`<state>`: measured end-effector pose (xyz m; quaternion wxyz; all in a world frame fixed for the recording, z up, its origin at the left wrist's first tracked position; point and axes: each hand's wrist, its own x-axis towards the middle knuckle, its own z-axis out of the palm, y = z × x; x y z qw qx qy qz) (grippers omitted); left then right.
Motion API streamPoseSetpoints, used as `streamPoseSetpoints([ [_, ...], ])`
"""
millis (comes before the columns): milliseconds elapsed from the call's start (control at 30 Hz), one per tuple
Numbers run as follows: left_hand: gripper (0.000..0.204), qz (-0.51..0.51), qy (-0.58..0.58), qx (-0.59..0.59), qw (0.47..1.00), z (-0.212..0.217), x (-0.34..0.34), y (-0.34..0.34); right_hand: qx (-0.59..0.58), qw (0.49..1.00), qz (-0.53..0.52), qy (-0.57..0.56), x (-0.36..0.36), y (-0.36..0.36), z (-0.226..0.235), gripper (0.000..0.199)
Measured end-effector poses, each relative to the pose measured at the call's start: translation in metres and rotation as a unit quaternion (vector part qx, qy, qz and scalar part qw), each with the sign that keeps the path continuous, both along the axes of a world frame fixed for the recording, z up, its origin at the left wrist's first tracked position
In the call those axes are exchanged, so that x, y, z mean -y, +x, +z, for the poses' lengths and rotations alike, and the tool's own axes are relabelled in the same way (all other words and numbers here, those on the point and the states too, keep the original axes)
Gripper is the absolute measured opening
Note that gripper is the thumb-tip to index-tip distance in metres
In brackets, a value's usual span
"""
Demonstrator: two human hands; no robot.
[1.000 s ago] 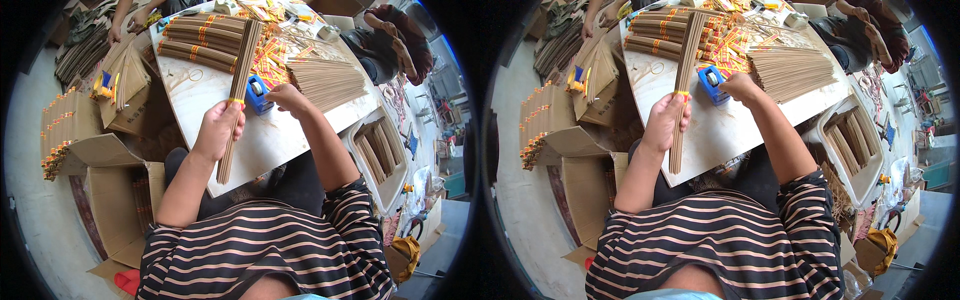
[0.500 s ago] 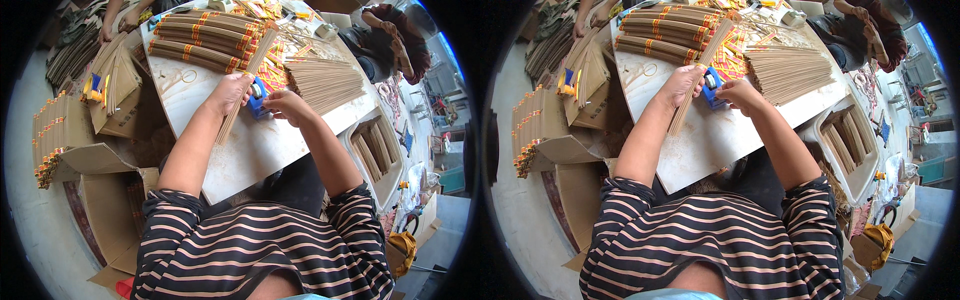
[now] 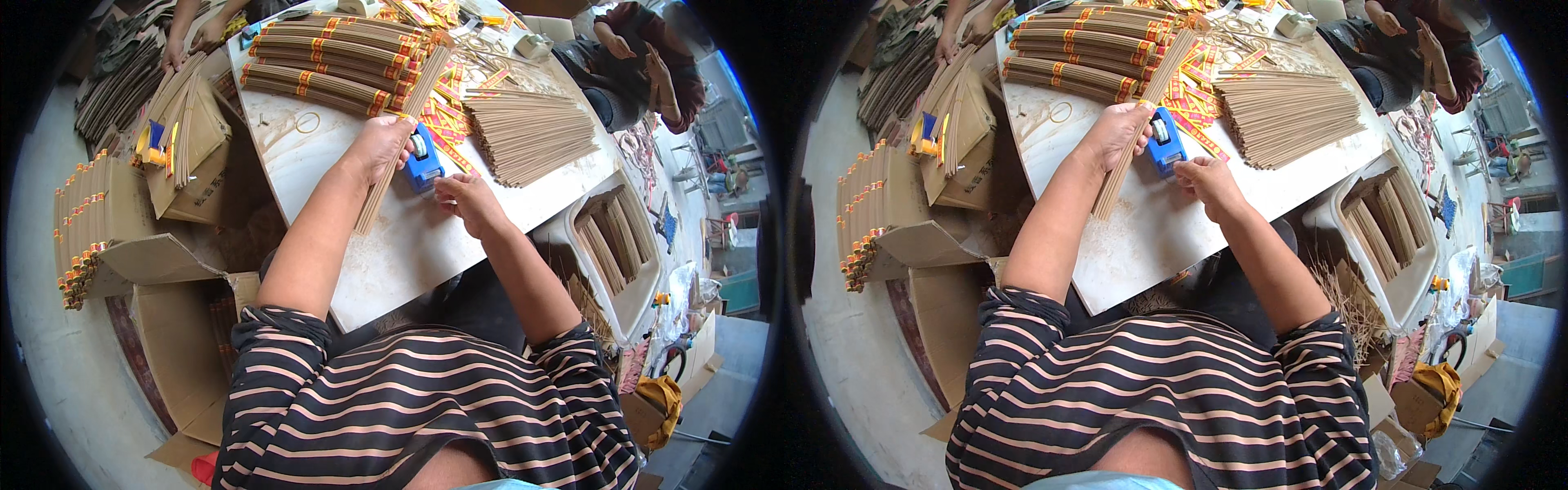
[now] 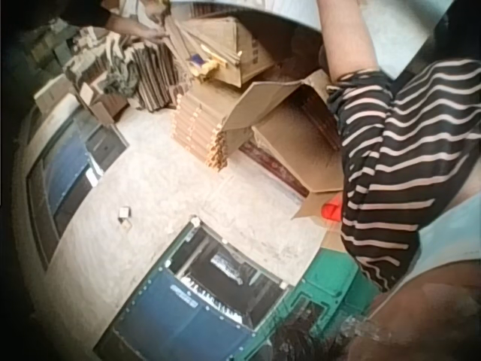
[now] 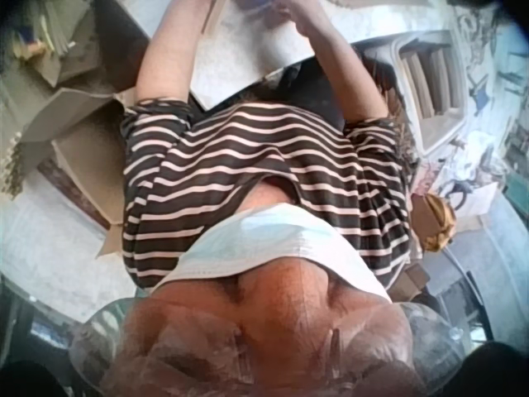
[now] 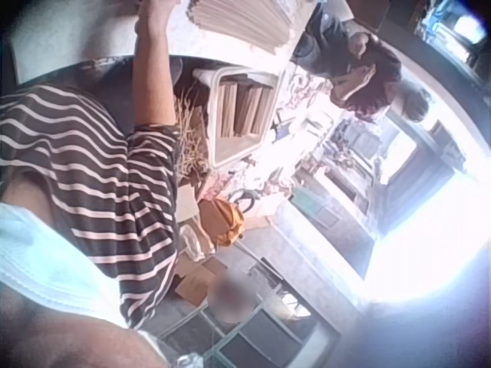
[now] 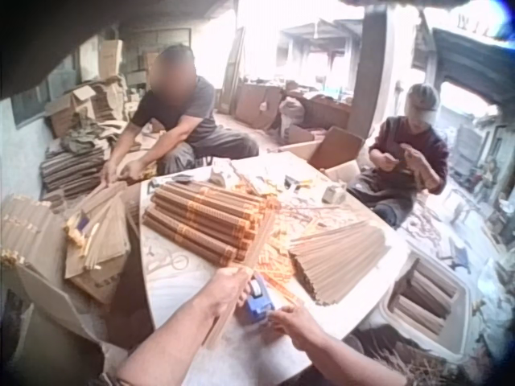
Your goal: The person gathers loose incense sticks, aligns them into bundles, and secures each bundle with a colored paper band. Completed bundles are placed into a cardboard box on the left. The person repeats this process throughout the clip.
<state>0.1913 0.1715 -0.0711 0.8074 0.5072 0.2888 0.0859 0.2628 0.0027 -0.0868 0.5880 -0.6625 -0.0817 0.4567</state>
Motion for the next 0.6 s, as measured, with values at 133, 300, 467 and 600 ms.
streamPoseSetpoints([
  [133, 0.023, 0.0, -0.005, -0.002, 1.0, 0.001, 0.0, -0.001, -0.015, 0.999, -0.032, 0.013, -0.004, -0.004, -0.004, 0.013],
  [300, 0.018, -0.017, -0.01, 0.011, 1.0, 0.0, 0.0, -0.001, 0.008, 1.0, -0.022, 0.01, -0.002, 0.002, -0.022, 0.011],
  [467, 0.019, 0.001, -0.042, 0.042, 0.998, 0.001, 0.002, -0.013, -0.012, 0.999, 0.024, 0.039, 0.02, -0.001, 0.014, 0.017],
  [600, 0.018, 0.0, -0.059, 0.077, 0.995, 0.034, 0.019, -0.047, 0.085, 0.976, 0.137, 0.148, 0.041, -0.002, 0.062, 0.016],
])
